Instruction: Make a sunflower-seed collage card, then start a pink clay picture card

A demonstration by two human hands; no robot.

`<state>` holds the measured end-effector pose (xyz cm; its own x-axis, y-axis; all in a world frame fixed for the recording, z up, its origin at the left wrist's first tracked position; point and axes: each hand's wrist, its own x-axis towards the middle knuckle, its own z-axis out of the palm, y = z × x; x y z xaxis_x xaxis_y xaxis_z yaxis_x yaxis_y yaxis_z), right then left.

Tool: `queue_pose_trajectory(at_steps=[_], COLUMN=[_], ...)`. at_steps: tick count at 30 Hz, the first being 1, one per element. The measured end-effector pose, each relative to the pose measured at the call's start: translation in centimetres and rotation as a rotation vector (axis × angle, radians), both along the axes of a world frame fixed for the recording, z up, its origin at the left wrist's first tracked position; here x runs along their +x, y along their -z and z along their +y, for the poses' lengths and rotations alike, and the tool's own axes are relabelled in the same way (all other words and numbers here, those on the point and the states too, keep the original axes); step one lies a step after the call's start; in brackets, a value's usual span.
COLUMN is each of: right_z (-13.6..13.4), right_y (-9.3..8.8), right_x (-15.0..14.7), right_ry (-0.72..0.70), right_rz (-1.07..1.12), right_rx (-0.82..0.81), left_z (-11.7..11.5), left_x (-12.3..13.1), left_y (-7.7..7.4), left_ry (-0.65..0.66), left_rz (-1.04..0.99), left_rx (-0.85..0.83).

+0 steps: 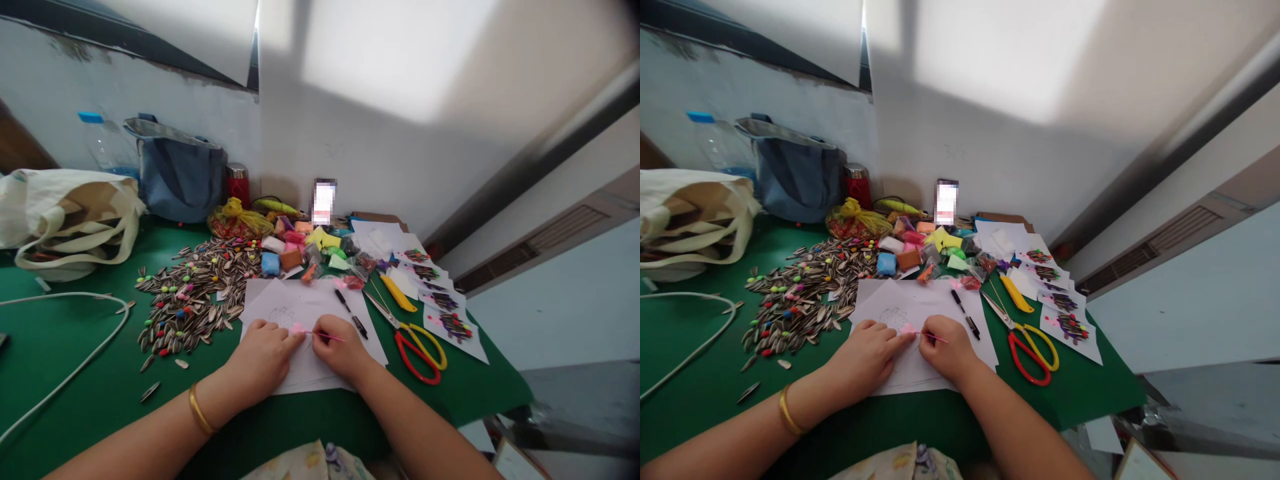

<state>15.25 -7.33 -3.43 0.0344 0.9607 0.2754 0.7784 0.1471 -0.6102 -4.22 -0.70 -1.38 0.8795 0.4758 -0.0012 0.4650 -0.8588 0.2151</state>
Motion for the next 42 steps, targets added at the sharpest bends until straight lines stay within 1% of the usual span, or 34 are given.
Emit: queue_pose_trajectory(at_steps=[5,8,10,12,14,16,19,22,24,26,29,35,38,42], right_z=[0.2,0.4,0.4,0.4,0.5,0.5,0.2,-0.2,-0.4,-0.4,-0.1,0.2,0.1,-0.1], right_y=[0.0,-0.1,-0.1,0.1,0.2,0.2,-0.4,-1.5,-2.1,-2.3,-2.3,-1.9,-2.0,-1.9], right_x=[0.4,1.0,1.5,2.0,2.5,2.8,2.7,1.5,0.5,-0.5,-1.2,-1.2,-1.3,-1.4], right_ry=[0.036,-0.002,-0.022,-0.016,-0.003,0.001,0.003,-0.044,-0.137,-0.223,-0.27,-0.239,-0.236,-0.243], right_rz=[-0.046,-0.126,-0.213,-0.313,-0.387,-0.398,-0.265,0.012,0.194,0.301,0.365,0.422,0.414,0.362], right_rx=[0.045,0.076,0.074,0.063,0.057,0.073,0.155,0.233,0.201,0.139,0.08,0.081,0.085,0.114], left_z=[0.0,0.1,0.3,0.5,0.7,0.8,0.9,0.7,0.6,0.5,0.4,0.4,0.4,0.3], left_x=[-0.3,-0.6,-0.8,-0.9,-1.0,-1.0,-0.8,-0.5,-0.3,-0.2,-0.1,0.0,0.0,0.1], left_y=[-0.2,-0.3,-0.2,-0.1,-0.1,-0.2,-0.2,-0.1,0.1,0.2,0.2,0.1,0.2,0.6], left_ry=[0.007,-0.018,-0.059,-0.117,-0.185,-0.245,-0.279,-0.301,-0.324,-0.326,-0.311,-0.309,-0.311,-0.303], left_rz=[-0.048,-0.147,-0.242,-0.344,-0.442,-0.53,-0.625,-0.701,-0.754,-0.79,-0.795,-0.788,-0.788,-0.753], left_rx=[-0.039,-0.072,-0.105,-0.196,-0.352,-0.526,-0.752,-0.887,-0.96,-1.043,-1.117,-1.22,-1.211,-1.134])
